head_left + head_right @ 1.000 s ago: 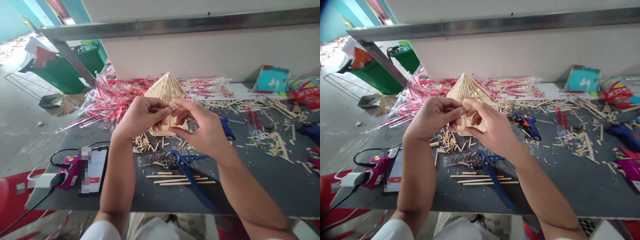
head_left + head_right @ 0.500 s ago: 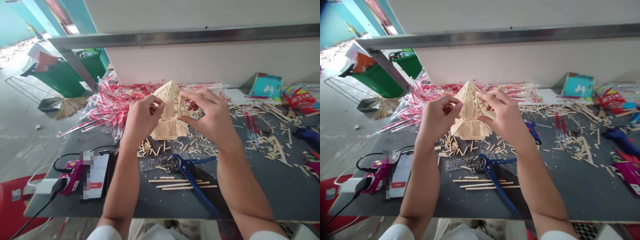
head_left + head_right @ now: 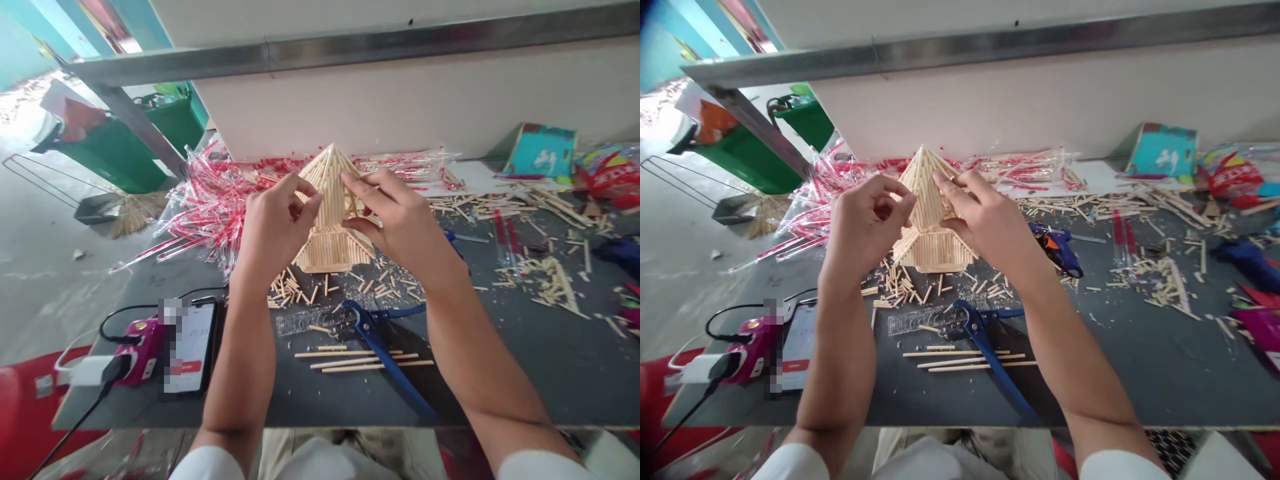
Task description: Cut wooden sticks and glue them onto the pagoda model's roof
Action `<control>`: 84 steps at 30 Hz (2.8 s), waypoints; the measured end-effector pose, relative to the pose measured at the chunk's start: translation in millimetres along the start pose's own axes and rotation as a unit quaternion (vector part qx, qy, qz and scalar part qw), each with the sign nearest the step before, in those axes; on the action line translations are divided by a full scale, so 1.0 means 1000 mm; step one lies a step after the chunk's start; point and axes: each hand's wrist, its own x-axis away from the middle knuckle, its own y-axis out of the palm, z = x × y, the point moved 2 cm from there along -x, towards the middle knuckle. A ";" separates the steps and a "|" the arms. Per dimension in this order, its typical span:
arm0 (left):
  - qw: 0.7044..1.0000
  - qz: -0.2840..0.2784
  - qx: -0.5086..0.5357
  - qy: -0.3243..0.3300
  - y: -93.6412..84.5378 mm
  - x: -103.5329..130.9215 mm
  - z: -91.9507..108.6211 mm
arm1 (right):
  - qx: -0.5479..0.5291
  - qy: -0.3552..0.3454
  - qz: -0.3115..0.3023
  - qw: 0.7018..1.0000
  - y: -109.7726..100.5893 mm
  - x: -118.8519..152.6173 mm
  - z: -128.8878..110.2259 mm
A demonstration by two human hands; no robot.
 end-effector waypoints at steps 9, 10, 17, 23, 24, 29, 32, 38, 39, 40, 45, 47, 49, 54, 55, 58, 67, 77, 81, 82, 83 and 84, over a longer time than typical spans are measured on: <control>1.000 -0.013 -0.002 0.007 0.000 0.001 -0.002 | 0.022 -0.016 -0.016 0.999 0.002 0.002 0.001; 1.000 -0.013 -0.002 0.006 0.000 0.001 -0.002 | 0.028 -0.017 -0.018 0.999 0.003 0.002 0.000; 1.000 -0.014 0.005 -0.003 0.006 0.000 -0.001 | 0.032 -0.009 -0.020 0.999 0.002 0.003 -0.004; 1.000 -0.011 0.002 0.003 0.008 0.001 -0.002 | 0.026 -0.005 -0.015 1.000 0.003 0.004 -0.004; 1.000 -0.011 0.000 0.005 0.009 0.001 -0.002 | 0.029 -0.005 -0.017 0.999 0.004 0.004 -0.005; 1.000 -0.012 -0.015 0.006 0.009 0.001 0.000 | 0.060 0.007 -0.039 0.997 0.003 0.003 -0.010; 1.000 -0.015 -0.019 0.003 0.009 0.001 0.001 | 0.045 0.010 -0.057 0.997 -0.003 0.004 -0.012; 1.000 -0.018 -0.019 0.010 0.009 0.002 -0.001 | -0.024 0.028 -0.014 0.999 -0.012 0.005 -0.006; 1.000 -0.017 -0.019 0.011 0.009 0.002 -0.001 | -0.024 0.026 -0.016 0.999 -0.011 0.005 -0.006; 1.000 -0.016 -0.019 0.012 0.009 0.002 -0.001 | -0.022 0.022 -0.020 0.999 -0.010 0.004 -0.006; 1.000 -0.015 -0.018 0.012 0.010 0.002 -0.001 | -0.008 0.017 -0.027 0.999 -0.006 0.001 -0.010; 1.000 -0.016 -0.018 0.011 0.010 0.003 -0.001 | -0.005 0.024 -0.035 0.999 -0.005 0.000 -0.011; 1.000 -0.015 -0.019 0.012 0.010 0.002 -0.002 | 0.001 0.032 -0.042 0.999 -0.004 0.000 -0.011; 0.999 -0.014 -0.024 0.020 0.011 0.002 -0.003 | 0.019 0.032 -0.053 0.998 -0.004 0.000 -0.012; 0.999 -0.015 -0.024 0.020 0.011 0.002 -0.003 | 0.022 0.031 -0.054 0.998 -0.004 0.000 -0.012; 0.999 -0.020 -0.020 0.017 0.011 0.002 -0.003 | 0.026 0.031 -0.051 0.998 -0.004 0.000 -0.012; 1.000 -0.019 -0.012 0.015 0.012 0.001 -0.005 | 0.023 0.029 -0.045 0.998 -0.001 0.001 -0.011; 1.000 -0.028 0.000 -0.006 0.005 0.001 -0.005 | 0.050 0.017 -0.056 0.997 -0.012 0.003 -0.010; 1.000 -0.014 -0.021 -0.006 0.002 0.000 -0.008 | 0.112 0.029 -0.122 0.986 -0.020 0.007 -0.023; 1.000 -0.013 -0.024 -0.004 0.001 0.000 -0.009 | 0.117 0.029 -0.152 0.981 -0.022 0.009 -0.026; 1.000 -0.012 -0.026 -0.004 0.001 0.000 -0.009 | 0.118 0.031 -0.187 0.975 -0.025 0.011 -0.028; 1.000 -0.012 -0.027 -0.004 0.000 0.000 -0.010 | 0.118 0.035 -0.223 0.967 -0.027 0.015 -0.031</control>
